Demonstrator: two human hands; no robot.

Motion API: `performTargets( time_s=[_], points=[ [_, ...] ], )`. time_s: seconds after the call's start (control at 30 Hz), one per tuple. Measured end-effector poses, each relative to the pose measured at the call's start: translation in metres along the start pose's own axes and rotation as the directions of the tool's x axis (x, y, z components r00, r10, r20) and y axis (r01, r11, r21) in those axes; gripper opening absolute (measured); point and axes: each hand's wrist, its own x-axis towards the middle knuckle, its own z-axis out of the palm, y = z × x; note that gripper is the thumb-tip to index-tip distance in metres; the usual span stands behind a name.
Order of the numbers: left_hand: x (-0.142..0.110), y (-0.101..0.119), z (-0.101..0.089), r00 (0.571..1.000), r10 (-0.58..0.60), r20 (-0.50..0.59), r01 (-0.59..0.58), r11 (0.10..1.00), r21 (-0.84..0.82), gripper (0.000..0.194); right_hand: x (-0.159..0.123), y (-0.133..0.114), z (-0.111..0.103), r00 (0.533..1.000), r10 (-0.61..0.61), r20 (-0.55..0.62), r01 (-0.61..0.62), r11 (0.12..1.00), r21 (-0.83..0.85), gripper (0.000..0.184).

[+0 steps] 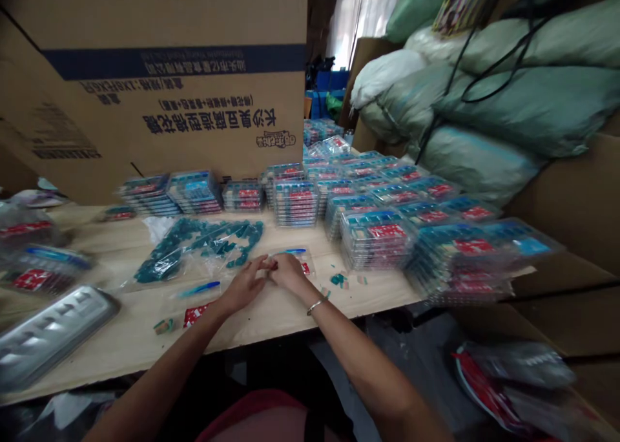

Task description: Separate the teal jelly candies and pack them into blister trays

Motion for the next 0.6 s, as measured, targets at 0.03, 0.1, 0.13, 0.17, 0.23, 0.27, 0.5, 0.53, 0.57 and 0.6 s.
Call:
performTargets(
  time_s=[0.03, 0.1, 0.13, 0.17, 0.23, 0.27, 0.5, 0.53, 0.57, 0.6],
  points=[
    [0.001, 0.000, 0.001, 1.000, 0.004, -0.010, -0.004, 1.000, 0.007, 0.057, -0.003, -0.001, 0.002, 1.000, -0.008, -0.009, 0.007, 1.000, -0.022, 0.019],
    [0.003, -0.002, 0.003, 0.999, -0.020, -0.043, 0.020, 1.000, -0.004, 0.049, -0.010, -0.001, 0.006, 1.000, -0.021, -0.022, 0.019, 0.998, -0.059, 0.021],
    [0.004, -0.003, 0.004, 0.997, -0.045, -0.059, 0.044, 0.999, -0.014, 0.046, -0.014, 0.000, 0.007, 0.999, -0.024, -0.027, 0.022, 0.997, -0.070, 0.022],
    [0.007, -0.005, 0.006, 0.995, -0.074, -0.072, 0.073, 0.997, -0.021, 0.043, -0.016, 0.000, 0.007, 0.999, -0.029, -0.035, 0.026, 0.996, -0.085, 0.022],
    [0.014, -0.009, 0.012, 0.987, -0.132, -0.088, 0.130, 0.991, -0.028, 0.040, -0.019, 0.003, 0.007, 0.996, -0.055, -0.064, 0.045, 0.989, -0.140, 0.021],
    [0.019, -0.009, 0.016, 0.984, -0.156, -0.090, 0.154, 0.988, -0.026, 0.040, -0.019, 0.004, 0.007, 0.994, -0.077, -0.077, 0.063, 0.982, -0.177, 0.020],
    [0.007, 0.022, 0.018, 0.961, -0.221, -0.166, 0.236, 0.968, 0.082, 0.041, -0.024, 0.015, 0.007, 0.982, -0.184, -0.046, 0.171, 0.963, -0.210, 0.019],
    [-0.008, 0.026, 0.008, 0.962, -0.201, -0.185, 0.223, 0.968, 0.111, 0.043, -0.025, 0.017, 0.006, 0.977, -0.206, -0.046, 0.193, 0.960, -0.205, 0.019],
    [-0.027, 0.030, -0.004, 0.963, -0.175, -0.207, 0.207, 0.968, 0.145, 0.044, -0.027, 0.019, 0.005, 0.970, -0.240, -0.048, 0.225, 0.952, -0.208, 0.019],
    [-0.050, 0.030, -0.019, 0.959, -0.125, -0.256, 0.183, 0.959, 0.215, 0.041, -0.029, 0.020, 0.004, 0.959, -0.277, -0.053, 0.259, 0.941, -0.218, 0.019]
  ],
)
